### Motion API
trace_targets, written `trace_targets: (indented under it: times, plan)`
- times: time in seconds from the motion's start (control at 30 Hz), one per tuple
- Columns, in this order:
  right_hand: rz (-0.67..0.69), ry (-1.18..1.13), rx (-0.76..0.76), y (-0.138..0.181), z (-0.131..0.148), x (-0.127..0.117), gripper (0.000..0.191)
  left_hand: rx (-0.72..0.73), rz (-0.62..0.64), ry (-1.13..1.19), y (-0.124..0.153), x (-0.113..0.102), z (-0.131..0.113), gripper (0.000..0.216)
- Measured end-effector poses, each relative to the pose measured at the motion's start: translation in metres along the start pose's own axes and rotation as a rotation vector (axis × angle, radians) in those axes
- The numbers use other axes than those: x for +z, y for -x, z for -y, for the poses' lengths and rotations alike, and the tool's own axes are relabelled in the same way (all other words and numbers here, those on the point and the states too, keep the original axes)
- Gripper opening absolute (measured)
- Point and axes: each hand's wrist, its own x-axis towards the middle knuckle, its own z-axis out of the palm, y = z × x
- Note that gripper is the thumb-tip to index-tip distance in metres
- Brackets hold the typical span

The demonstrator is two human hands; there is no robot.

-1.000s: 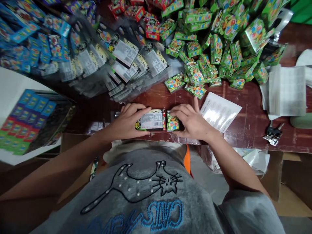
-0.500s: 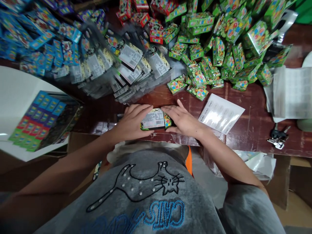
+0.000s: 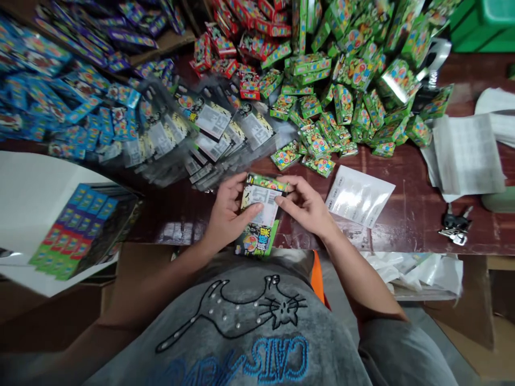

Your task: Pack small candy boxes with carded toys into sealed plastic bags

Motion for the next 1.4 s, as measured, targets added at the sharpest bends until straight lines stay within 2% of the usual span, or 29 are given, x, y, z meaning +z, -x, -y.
trace_targets:
  times: [0.1, 0.17, 0.23, 0.3, 0.4, 0.5, 0.57, 0.7, 0.9, 1.0, 1.1, 1.17, 1.23, 1.33, 1.4]
  plan:
    - [0.018, 0.062, -0.008, 0.002, 0.001, 0.002, 0.033, -0.053, 0.035, 0.031, -0.001, -0.010, 0.006, 0.055]
    - [-0.016, 0.040, -0.010, 0.004, 0.000, 0.007, 0.037, -0.079, 0.038, 0.044, -0.006, -0.017, 0.008, 0.043]
    - [-0.108, -0.033, 0.020, 0.007, -0.004, 0.016, 0.051, -0.085, 0.003, 0.035, -0.014, -0.023, 0.009, 0.030]
    - [-0.203, -0.071, 0.062, 0.010, -0.008, 0.025, 0.051, -0.086, -0.027, 0.045, -0.022, -0.026, 0.008, 0.025]
    - [-0.247, -0.004, 0.092, 0.011, -0.011, 0.033, 0.036, -0.149, -0.020, 0.174, -0.034, -0.025, 0.009, 0.023]
    - [-0.272, 0.000, 0.056, 0.009, -0.008, 0.030, 0.044, -0.211, 0.000, 0.305, -0.043, -0.023, 0.011, 0.034]
    - [-0.288, -0.043, 0.040, 0.006, -0.002, 0.024, 0.048, -0.221, 0.052, 0.291, -0.049, -0.024, 0.010, 0.038]
    - [-0.238, -0.070, 0.103, 0.001, 0.013, 0.012, 0.015, -0.223, 0.193, 0.130, -0.059, -0.028, -0.001, 0.029]
    - [-0.279, -0.290, 0.360, -0.010, 0.019, 0.007, 0.026, -0.237, 0.223, -0.003, -0.075, -0.026, -0.022, 0.026]
    - [-0.249, -0.359, 0.396, -0.008, 0.019, 0.000, 0.029, -0.256, 0.295, -0.041, -0.081, -0.025, -0.026, 0.027]
    - [-0.165, -0.298, 0.401, 0.002, 0.020, -0.007, 0.029, -0.241, 0.411, -0.052, -0.085, -0.026, -0.019, 0.030]
    - [-0.086, -0.202, 0.327, 0.012, 0.022, -0.015, 0.030, -0.197, 0.459, -0.087, -0.088, -0.028, -0.009, 0.030]
    - [-0.066, -0.003, 0.180, 0.022, 0.020, -0.033, 0.034, -0.074, 0.458, -0.217, -0.091, -0.030, -0.001, 0.024]
    - [-0.211, 0.510, 0.050, 0.040, 0.009, -0.084, 0.055, 0.273, 0.342, -0.514, -0.094, -0.023, -0.002, 0.014]
    - [-0.281, 0.815, 0.118, 0.052, -0.003, -0.126, 0.077, 0.488, 0.283, -0.621, -0.096, -0.006, -0.012, 0.016]
